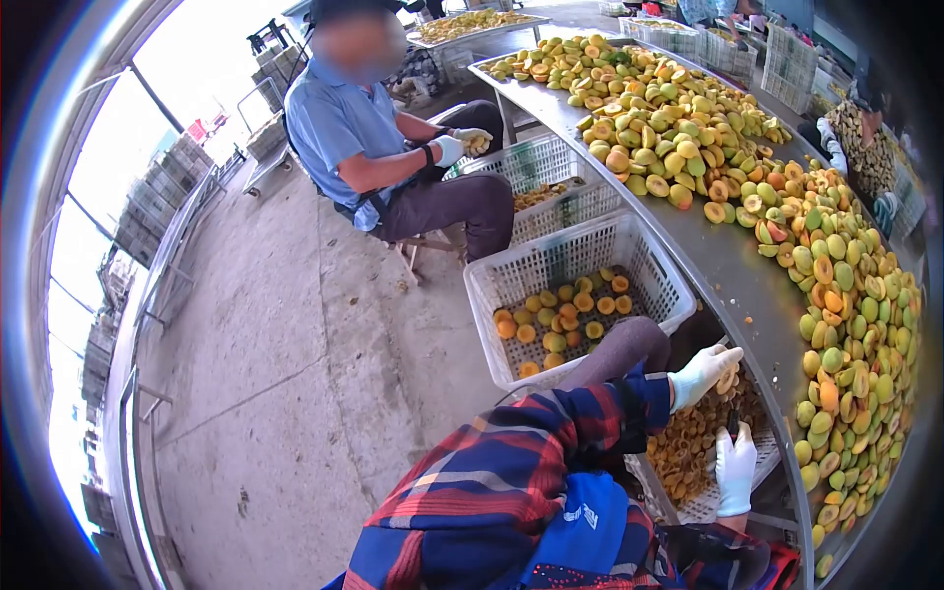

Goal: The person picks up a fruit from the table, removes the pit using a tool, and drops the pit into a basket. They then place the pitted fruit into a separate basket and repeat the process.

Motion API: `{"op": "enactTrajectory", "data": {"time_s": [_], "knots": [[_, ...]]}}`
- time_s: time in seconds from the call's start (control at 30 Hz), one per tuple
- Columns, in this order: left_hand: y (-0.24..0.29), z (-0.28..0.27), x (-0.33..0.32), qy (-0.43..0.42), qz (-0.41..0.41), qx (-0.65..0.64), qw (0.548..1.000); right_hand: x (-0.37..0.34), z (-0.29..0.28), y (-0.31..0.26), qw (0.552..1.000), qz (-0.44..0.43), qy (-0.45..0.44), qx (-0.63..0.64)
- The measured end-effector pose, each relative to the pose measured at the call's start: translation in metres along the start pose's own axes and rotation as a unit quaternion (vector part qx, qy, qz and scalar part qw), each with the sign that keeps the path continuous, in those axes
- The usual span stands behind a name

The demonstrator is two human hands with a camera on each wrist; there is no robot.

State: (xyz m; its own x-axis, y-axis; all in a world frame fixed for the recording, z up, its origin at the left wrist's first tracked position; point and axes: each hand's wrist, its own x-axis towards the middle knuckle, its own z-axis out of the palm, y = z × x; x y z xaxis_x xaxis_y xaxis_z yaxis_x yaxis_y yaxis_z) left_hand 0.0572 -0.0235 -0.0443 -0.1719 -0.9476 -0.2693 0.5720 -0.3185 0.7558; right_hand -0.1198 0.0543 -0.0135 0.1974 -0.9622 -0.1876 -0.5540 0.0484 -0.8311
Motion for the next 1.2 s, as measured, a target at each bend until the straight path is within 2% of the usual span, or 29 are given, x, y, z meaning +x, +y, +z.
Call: {"op": "enactTrajectory", "data": {"time_s": [0.03,0.07,0.1,0.13,0.17,0.2,0.23,0.27,0.3,0.33,0.37,0.4,0.43,0.53,0.8,0.87,0.93,1.0,1.03,1.1,1.13,1.17,1.2], "knots": [[0.003,0.001,0.000,0.016,0.000,0.041,0.999,0.001,0.001,-0.003,1.000,-0.021,0.013,-0.005],[0.002,0.003,-0.003,0.047,0.035,0.062,0.996,0.004,0.002,-0.006,1.000,-0.019,0.013,-0.006],[0.000,0.003,-0.006,0.032,0.086,0.014,0.996,0.007,0.004,-0.009,0.997,-0.069,0.025,-0.011],[-0.016,-0.014,0.011,0.033,0.164,0.120,0.979,0.006,0.004,-0.008,0.993,-0.106,0.047,-0.015],[-0.002,-0.008,0.001,-0.009,0.147,-0.028,0.989,0.002,0.013,-0.023,0.994,-0.088,0.062,0.014],[0.008,-0.003,-0.009,0.024,0.090,-0.027,0.995,-0.006,0.013,-0.038,0.994,-0.093,0.053,-0.022],[0.021,0.000,-0.016,0.001,0.041,0.003,0.999,-0.007,0.020,-0.040,0.976,-0.186,0.097,-0.064],[0.023,0.000,-0.020,-0.011,0.066,0.014,0.998,-0.009,0.025,-0.045,0.967,-0.217,0.120,-0.058],[0.019,0.004,-0.014,0.014,0.055,-0.064,0.996,-0.010,0.029,-0.049,0.965,-0.216,0.134,-0.061],[0.026,0.008,-0.017,-0.003,0.033,-0.076,0.997,-0.011,0.033,-0.048,0.965,-0.201,0.150,-0.078],[0.014,-0.002,-0.013,-0.036,0.060,-0.100,0.993,-0.010,0.035,-0.050,0.964,-0.188,0.169,-0.082],[0.021,0.010,-0.020,0.007,0.086,-0.054,0.995,-0.007,0.036,-0.048,0.967,-0.162,0.168,-0.099],[0.017,0.007,-0.019,0.001,0.056,-0.107,0.993,-0.005,0.036,-0.046,0.968,-0.146,0.171,-0.115],[0.016,0.007,-0.019,-0.013,0.055,-0.075,0.996,0.000,0.033,-0.040,0.964,-0.129,0.192,-0.129],[0.012,0.016,-0.021,-0.017,0.081,-0.036,0.996,0.007,0.029,-0.039,0.982,-0.072,0.115,-0.131],[0.015,0.021,-0.025,-0.009,0.090,-0.025,0.996,0.006,0.032,-0.038,0.985,-0.081,0.101,-0.111],[0.019,0.028,-0.032,0.029,0.134,0.070,0.988,0.006,0.031,-0.036,0.988,-0.088,0.088,-0.091],[0.013,0.012,-0.021,0.026,0.140,0.105,0.984,0.008,0.026,-0.033,0.991,-0.129,0.028,-0.018],[0.013,0.006,-0.018,0.022,0.151,0.140,0.978,0.005,0.020,-0.037,0.991,-0.133,0.025,-0.019],[0.019,0.014,-0.024,0.002,0.223,0.220,0.950,0.003,0.002,-0.052,0.988,0.012,-0.134,0.076],[0.022,0.020,-0.032,0.010,0.288,0.352,0.890,0.009,0.013,-0.028,0.995,-0.050,-0.087,-0.016],[0.023,0.014,-0.031,-0.017,0.304,0.474,0.826,0.020,0.028,-0.001,0.984,-0.139,-0.040,-0.104],[0.009,0.011,-0.026,-0.034,0.330,0.336,0.881,0.019,0.037,0.007,0.978,-0.201,0.028,-0.057]]}}
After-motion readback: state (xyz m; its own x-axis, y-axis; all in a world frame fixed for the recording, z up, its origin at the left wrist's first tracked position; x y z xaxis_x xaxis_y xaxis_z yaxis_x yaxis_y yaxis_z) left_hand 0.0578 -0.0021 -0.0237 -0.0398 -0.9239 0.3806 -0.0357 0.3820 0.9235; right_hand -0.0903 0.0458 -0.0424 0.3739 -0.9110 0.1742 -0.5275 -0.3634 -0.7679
